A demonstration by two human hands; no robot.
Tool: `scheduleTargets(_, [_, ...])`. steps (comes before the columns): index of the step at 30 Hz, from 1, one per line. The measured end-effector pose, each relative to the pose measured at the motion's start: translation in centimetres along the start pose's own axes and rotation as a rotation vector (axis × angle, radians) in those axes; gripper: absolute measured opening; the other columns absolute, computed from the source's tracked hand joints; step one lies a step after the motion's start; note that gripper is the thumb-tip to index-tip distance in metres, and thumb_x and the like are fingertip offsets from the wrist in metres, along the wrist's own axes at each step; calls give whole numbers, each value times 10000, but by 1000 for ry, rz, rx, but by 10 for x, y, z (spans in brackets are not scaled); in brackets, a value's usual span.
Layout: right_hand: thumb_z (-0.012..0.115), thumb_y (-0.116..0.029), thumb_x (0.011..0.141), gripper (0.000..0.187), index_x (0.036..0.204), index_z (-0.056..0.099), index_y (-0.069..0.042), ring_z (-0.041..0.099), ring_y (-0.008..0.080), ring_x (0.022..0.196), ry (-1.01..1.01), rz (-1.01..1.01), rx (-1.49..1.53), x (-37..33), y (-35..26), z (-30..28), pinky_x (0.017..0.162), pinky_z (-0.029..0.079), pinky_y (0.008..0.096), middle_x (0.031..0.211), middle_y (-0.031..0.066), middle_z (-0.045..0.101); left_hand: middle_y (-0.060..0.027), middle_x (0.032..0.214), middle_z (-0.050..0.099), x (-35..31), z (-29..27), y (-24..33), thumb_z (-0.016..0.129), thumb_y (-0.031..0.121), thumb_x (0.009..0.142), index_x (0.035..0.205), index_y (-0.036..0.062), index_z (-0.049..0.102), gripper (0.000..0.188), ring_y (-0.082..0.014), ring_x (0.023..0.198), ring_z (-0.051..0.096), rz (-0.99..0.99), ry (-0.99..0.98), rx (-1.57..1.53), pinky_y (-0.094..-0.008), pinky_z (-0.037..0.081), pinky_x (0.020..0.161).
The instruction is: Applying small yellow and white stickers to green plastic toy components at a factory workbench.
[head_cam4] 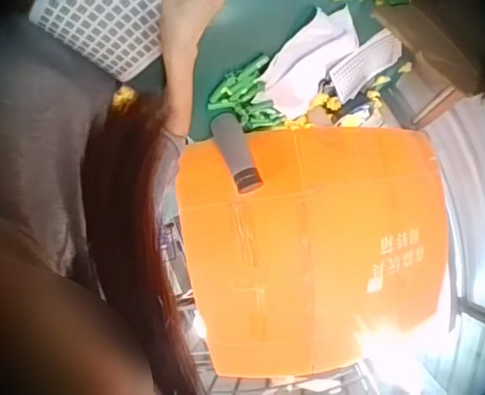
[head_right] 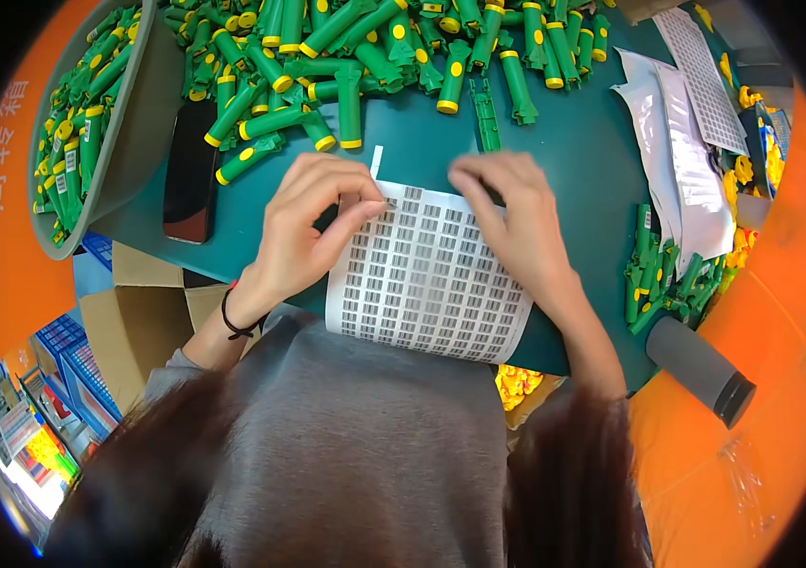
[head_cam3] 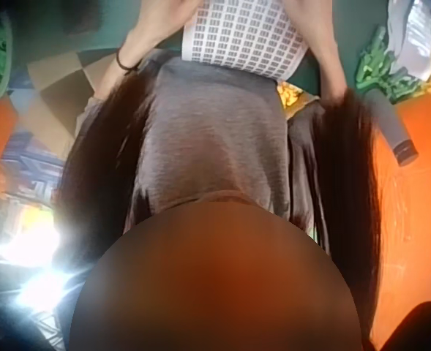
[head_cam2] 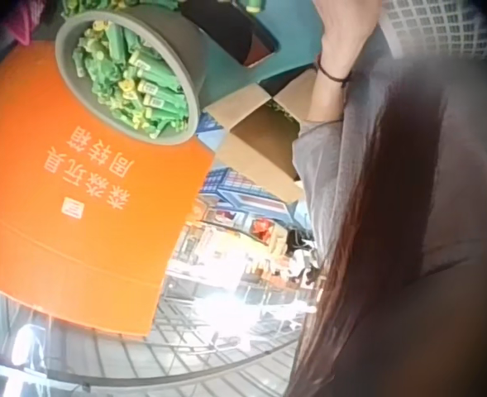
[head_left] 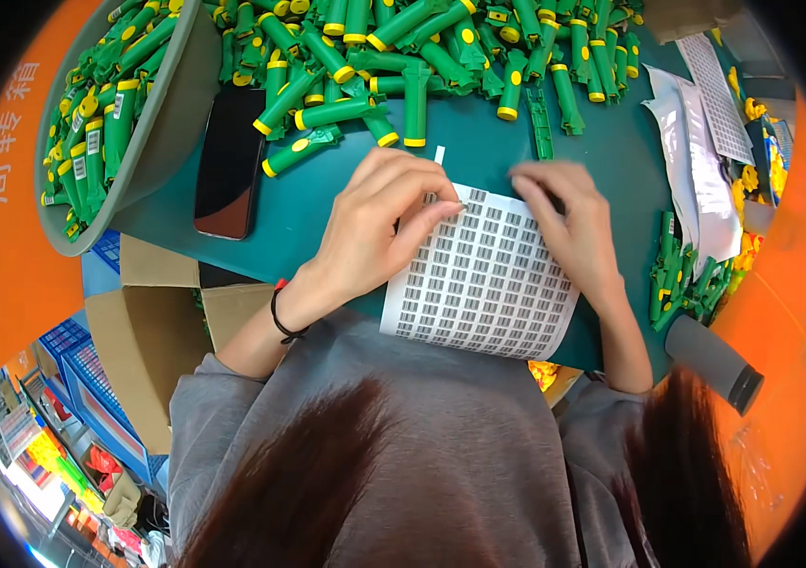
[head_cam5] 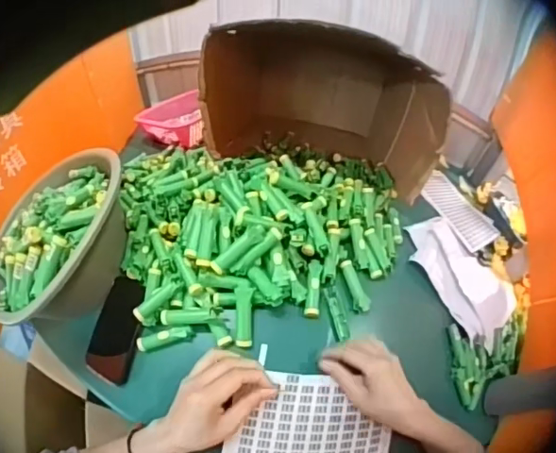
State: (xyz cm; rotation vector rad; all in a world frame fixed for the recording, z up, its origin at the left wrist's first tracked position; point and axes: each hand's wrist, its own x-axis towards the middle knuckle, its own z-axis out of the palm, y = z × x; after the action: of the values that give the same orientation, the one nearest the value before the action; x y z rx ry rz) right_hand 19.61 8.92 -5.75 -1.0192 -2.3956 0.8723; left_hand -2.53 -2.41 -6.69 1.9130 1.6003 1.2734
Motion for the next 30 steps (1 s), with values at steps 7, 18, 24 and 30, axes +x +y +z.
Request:
scheduleTargets(7, [640,1,886,315,1194,614,-56,600,307,1123,-29,-374,-233,74,10,0,946,502,389,1402,100,534,-70,971,707,12,-6,13,756,70,854,919,32,700,94,-194,925,630,-219,86,-207,-285,488,705])
scheduleTargets(18, [621,16,838,391,1218,653,-69,580,274,1217,88,-452,-283,43,31,-17,987,505,361,1386,78,568,-32,948,707,27,-5,22,758,86,865,938,38,717,96,-120,864,607,-309,145,-536,-255,459,712])
scheduleTargets(24, [634,5,798,443,1235,637,-64,582,277,1216,-64,-554,-545,65,40,-17,990,506,374,1398,84,563,-22,947,707,28,1,25,762,92,863,934,44,721,95,-114,867,607,-274,122,-491,-256,456,714])
scheduleTargets(30, [650,92,860,398,1237,584,-17,662,252,1065,142,-428,110,43,32,-17,886,550,346,1356,149,553,-60,1040,670,29,-8,27,718,55,914,990,5,684,97,-102,882,598,-275,57,-469,-245,477,809])
